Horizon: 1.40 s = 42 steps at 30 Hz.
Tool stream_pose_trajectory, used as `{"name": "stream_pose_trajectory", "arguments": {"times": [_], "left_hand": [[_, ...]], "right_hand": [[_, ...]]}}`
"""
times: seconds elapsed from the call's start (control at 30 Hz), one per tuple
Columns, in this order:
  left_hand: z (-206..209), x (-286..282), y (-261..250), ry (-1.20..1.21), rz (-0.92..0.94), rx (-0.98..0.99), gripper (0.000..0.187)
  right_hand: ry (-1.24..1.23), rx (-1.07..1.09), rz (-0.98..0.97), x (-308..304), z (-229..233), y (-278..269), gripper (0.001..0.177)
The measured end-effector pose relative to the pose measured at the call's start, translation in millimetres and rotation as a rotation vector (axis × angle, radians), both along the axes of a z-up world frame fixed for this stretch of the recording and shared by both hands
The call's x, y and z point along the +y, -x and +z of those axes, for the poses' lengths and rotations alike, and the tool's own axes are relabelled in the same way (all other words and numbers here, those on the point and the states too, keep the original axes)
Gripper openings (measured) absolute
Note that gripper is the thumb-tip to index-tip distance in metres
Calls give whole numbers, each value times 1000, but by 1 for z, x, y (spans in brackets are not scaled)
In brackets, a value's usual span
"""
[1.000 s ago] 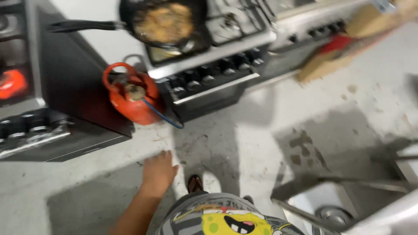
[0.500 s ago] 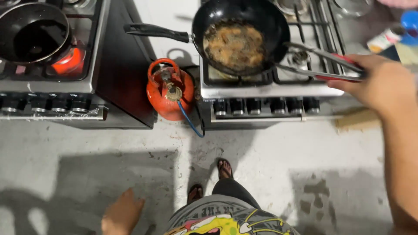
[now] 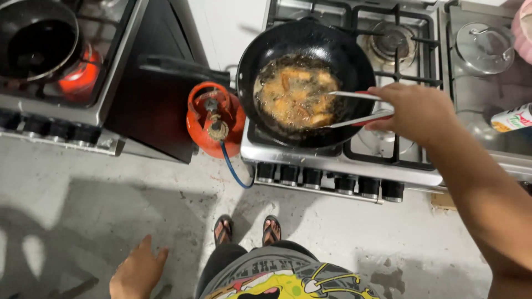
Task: Preparing a sauce in a small pan and frying chicken wings in a large pan on a stove.
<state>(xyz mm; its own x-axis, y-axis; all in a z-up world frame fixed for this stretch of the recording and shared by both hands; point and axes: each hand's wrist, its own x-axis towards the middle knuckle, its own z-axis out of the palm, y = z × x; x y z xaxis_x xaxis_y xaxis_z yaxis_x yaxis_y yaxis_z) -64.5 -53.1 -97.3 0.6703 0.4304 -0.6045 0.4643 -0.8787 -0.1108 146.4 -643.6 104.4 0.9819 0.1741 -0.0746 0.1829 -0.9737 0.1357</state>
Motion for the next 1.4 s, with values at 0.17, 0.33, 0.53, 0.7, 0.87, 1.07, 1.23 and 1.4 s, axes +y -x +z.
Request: {"name": "stream_pose_trajectory", "arguments": {"times": [0.17,0.33,0.53,0.7,0.87,1.07,1.23,1.4], "left_hand": [[-7,20,-22,-9,-43,-62,77],[6,26,-47,1,-28,-47,74],[11,37,-74,-1,-91,-69,72],[17,36,-85,4,-106,-142,70],[-2,55,-88,6,-126,-126,71],[-7,61,-91,25,-159,-151,71],[-19,71,-94,36,-161,-135,75],[-25,79,-93,65,-186,-192,74]], "right_hand": [[13,-38,-28,7,1,21,76],[-31,-319,110,2,-9,50,64],[-11,-445,43,6,-9,59,61],[17,-448,-79,8,-10,64,57],[-17,-424,-109,15,-15,68,65],[-34,-438,-66,9,-26,60,59],[-37,-369,-109,4,-10,55,55],[-14,-346,-154,3,-16,53,54]]}}
